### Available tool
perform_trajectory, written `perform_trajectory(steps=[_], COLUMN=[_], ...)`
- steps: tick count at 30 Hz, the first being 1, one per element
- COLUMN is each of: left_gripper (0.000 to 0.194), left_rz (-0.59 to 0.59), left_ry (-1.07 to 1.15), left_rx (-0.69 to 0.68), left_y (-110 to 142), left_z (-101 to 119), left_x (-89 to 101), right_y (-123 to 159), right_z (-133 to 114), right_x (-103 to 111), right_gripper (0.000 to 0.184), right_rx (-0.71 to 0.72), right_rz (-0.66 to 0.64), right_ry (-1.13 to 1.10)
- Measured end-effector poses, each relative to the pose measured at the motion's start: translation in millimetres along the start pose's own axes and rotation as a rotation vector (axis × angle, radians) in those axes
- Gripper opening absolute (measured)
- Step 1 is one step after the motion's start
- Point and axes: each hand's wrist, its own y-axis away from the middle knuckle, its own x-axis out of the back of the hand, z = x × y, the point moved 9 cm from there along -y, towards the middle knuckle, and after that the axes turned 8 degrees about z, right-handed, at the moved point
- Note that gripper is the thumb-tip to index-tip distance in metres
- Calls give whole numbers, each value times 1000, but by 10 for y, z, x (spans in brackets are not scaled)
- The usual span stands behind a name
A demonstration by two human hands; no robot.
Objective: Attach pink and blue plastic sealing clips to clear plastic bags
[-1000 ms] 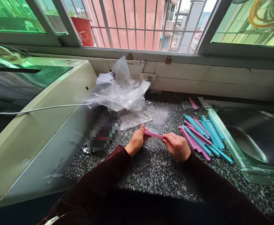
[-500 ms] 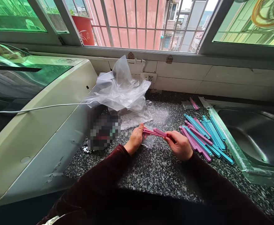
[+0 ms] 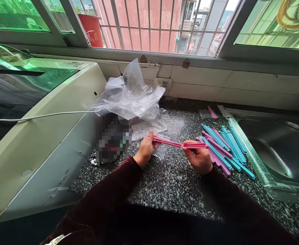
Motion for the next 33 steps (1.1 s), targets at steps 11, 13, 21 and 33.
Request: perform_trajectory(steps=[11, 13, 21, 33], left_gripper=[50, 50, 47, 54], left_rz=[56, 68, 128, -11], left_ry=[128, 147, 198, 14], left_rx=[63, 81, 195, 18], left_y=[-14, -13, 15, -16], left_z=[-13, -20, -62, 24], left_x=[39, 43, 43, 0], right_y=[56, 66, 73, -58], right_z=[173, 195, 197, -7], right_x=[-46, -68, -98, -40], right_gripper=[15, 15, 14, 7], right_rx=[-175, -208, -265, -51], right_rz=[16, 9, -22, -55], right_ry=[-250, -287, -329, -29])
